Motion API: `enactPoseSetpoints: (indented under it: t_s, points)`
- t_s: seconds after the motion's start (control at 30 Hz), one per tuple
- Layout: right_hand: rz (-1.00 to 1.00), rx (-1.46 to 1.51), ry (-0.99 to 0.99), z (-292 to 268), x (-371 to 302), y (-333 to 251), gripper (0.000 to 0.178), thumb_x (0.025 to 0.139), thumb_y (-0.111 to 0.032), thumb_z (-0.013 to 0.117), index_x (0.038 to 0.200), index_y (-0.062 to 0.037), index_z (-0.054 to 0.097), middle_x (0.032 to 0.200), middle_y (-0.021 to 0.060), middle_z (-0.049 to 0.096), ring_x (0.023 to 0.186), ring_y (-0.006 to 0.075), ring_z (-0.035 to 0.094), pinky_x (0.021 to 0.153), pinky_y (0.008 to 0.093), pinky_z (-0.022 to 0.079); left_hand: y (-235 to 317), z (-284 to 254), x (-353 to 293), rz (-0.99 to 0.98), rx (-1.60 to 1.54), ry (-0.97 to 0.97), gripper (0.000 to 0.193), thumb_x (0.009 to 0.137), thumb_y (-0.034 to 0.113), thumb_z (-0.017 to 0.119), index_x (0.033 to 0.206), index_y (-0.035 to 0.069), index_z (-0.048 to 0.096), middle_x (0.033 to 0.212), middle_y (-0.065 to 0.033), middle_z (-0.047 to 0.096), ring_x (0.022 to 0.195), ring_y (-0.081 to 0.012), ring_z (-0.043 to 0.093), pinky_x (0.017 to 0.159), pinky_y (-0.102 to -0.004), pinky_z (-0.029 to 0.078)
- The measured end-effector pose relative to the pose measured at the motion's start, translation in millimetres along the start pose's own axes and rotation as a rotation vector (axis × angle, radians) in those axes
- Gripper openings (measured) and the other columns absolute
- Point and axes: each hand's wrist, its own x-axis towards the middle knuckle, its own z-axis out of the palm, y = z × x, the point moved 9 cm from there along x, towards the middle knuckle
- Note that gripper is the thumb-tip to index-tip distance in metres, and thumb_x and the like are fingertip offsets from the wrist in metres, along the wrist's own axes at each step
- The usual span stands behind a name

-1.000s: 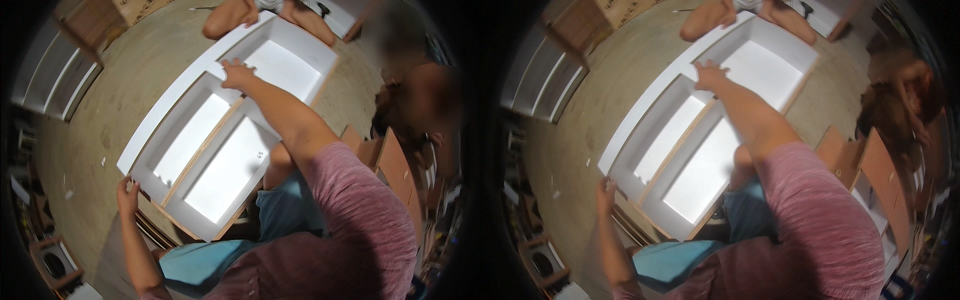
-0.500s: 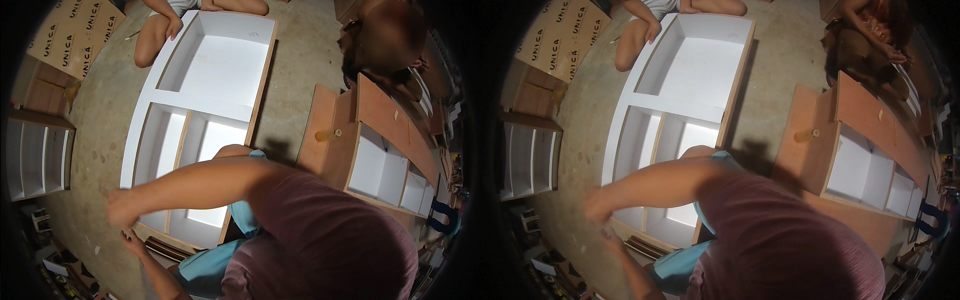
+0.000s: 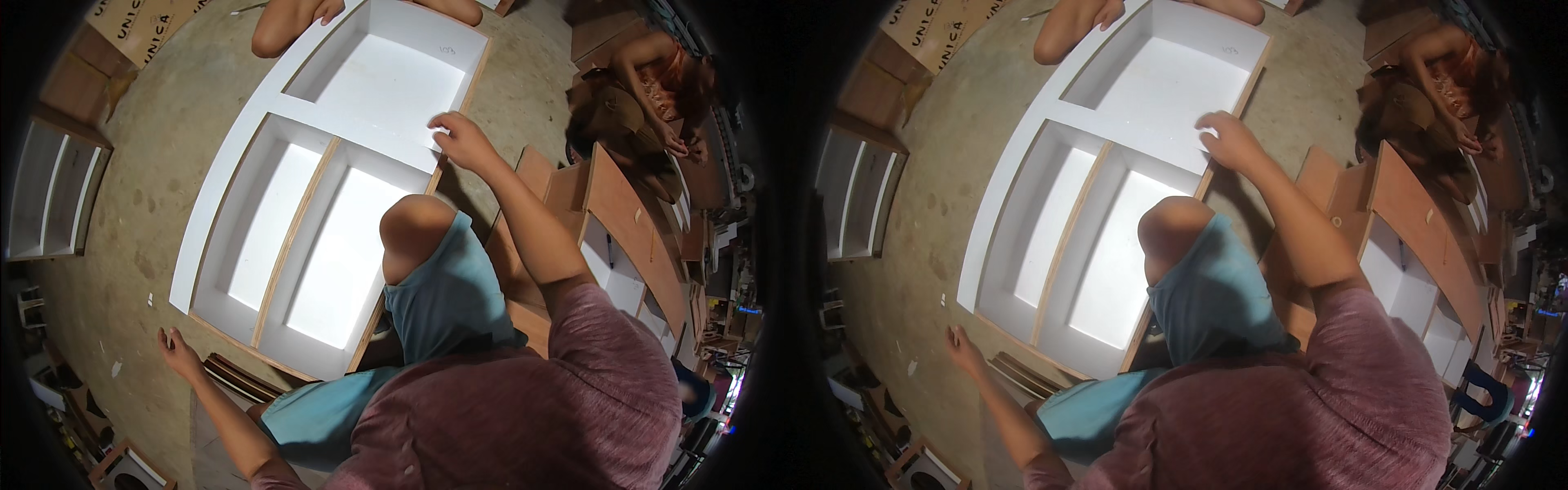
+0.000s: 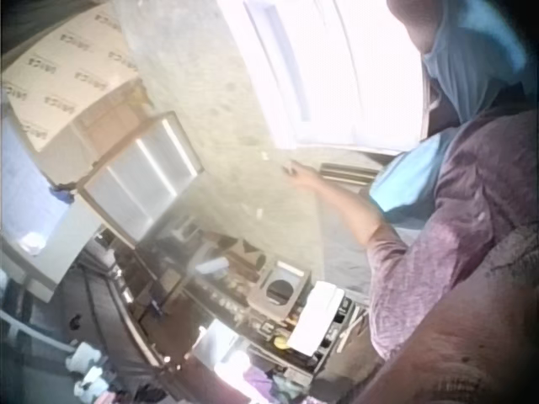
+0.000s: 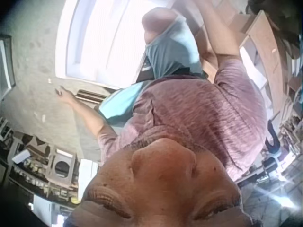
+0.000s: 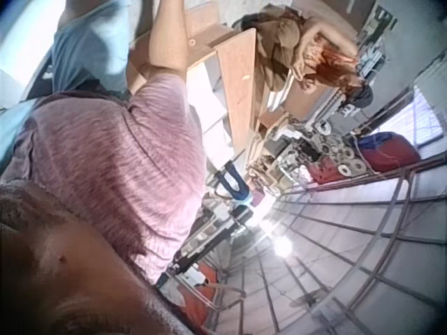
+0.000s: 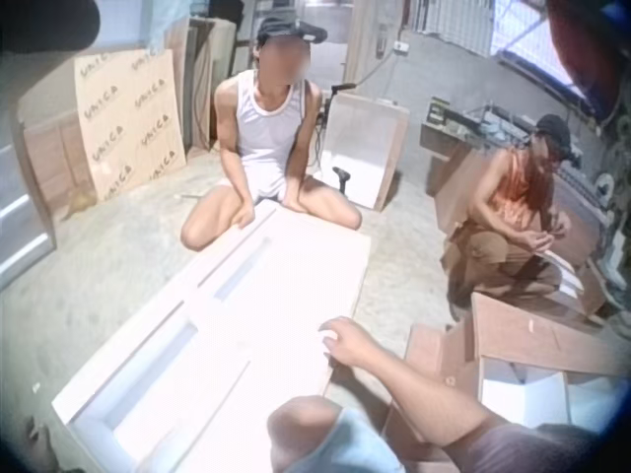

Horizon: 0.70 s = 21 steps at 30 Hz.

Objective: The person sits on the floor in a workshop and applies a yellow liquid from a bottle onto the edge of a wooden cabinet frame. They then pick up a long white strip and fit it into the edge of the cabinet, pressing it down to secure it.

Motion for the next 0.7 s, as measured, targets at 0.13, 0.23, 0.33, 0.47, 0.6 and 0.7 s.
enactPoseSetpoints:
  t_s: [0.13,0.23,0.33,0.47,0.6,0.7]
  points:
    - [0.173,0.171,0.254,-13.9,-38.4,28.5,0.02,0.092,-0.019,0.066,0.102,-0.0031,0.072,0.099,0.0138,0.071,0.089,0.0266,0.068,0.082,0.0365,0.054,-2.9,-0.1,7.2,0.038,0.023,0.011,0.054,0.101,0.031,0.066,0.143,-0.002,0.054,0.142,-0.0212,0.058,0.122,-0.028,0.059,0.104,-0.0366,0.046]
    - [0.198,0.361,0.396,-31.6,-25.2,-11.5,0.019,0.093,-0.019,0.068,0.098,-0.0018,0.073,0.086,0.0087,0.07,0.078,0.0182,0.065,0.073,0.0309,0.053,-4.3,-8.8,11.7,0.04,-0.077,0.055,0.053,0.102,0.029,0.066,0.143,-0.001,0.054,0.141,-0.02,0.059,0.122,-0.0266,0.059,0.103,-0.0354,0.046]
    - [0.026,0.679,0.298,-33.5,8.0,-142.6,0.018,0.094,-0.018,0.071,0.092,-0.0004,0.073,0.078,0.0021,0.066,0.074,0.0089,0.057,0.065,0.0261,0.047,20.1,-20.7,6.0,0.048,-0.199,0.12,0.053,0.103,0.029,0.064,0.145,-0.002,0.051,0.141,-0.0188,0.058,0.123,-0.0273,0.059,0.104,-0.0365,0.046]
    - [-0.363,0.673,-0.389,35.8,-10.4,-340.9,0.036,0.096,-0.03,0.071,0.083,0.003,0.066,0.071,0.0098,0.058,0.069,0.0184,0.058,0.066,0.0345,0.047,170.4,-2.4,-75.1,0.153,-0.472,-0.098,0.068,0.103,0.043,0.061,0.15,-0.004,0.042,0.148,-0.0184,0.052,0.131,-0.03,0.054,0.109,-0.0421,0.043]
    - [-0.691,0.617,-0.987,140.2,-104.1,-410.7,0.058,0.094,-0.052,0.067,0.071,0.0006,0.059,0.064,0.0156,0.059,0.062,0.0307,0.057,0.061,0.0434,0.045,244.0,59.5,-175.9,0.324,-0.718,-0.547,0.109,0.086,0.082,0.054,0.15,-0.004,0.04,0.149,-0.0213,0.048,0.138,-0.032,0.048,0.116,-0.0444,0.036]
    - [-0.728,0.615,-1.064,181.5,-139.2,-389.9,0.067,0.091,-0.065,0.063,0.077,0.0005,0.066,0.072,0.0171,0.067,0.071,0.0359,0.065,0.067,0.0443,0.051,207.8,94.6,-216.4,-0.138,-0.981,-0.677,0.104,0.087,0.081,0.056,0.145,-0.005,0.045,0.14,-0.0205,0.054,0.133,-0.028,0.051,0.114,-0.0399,0.038]
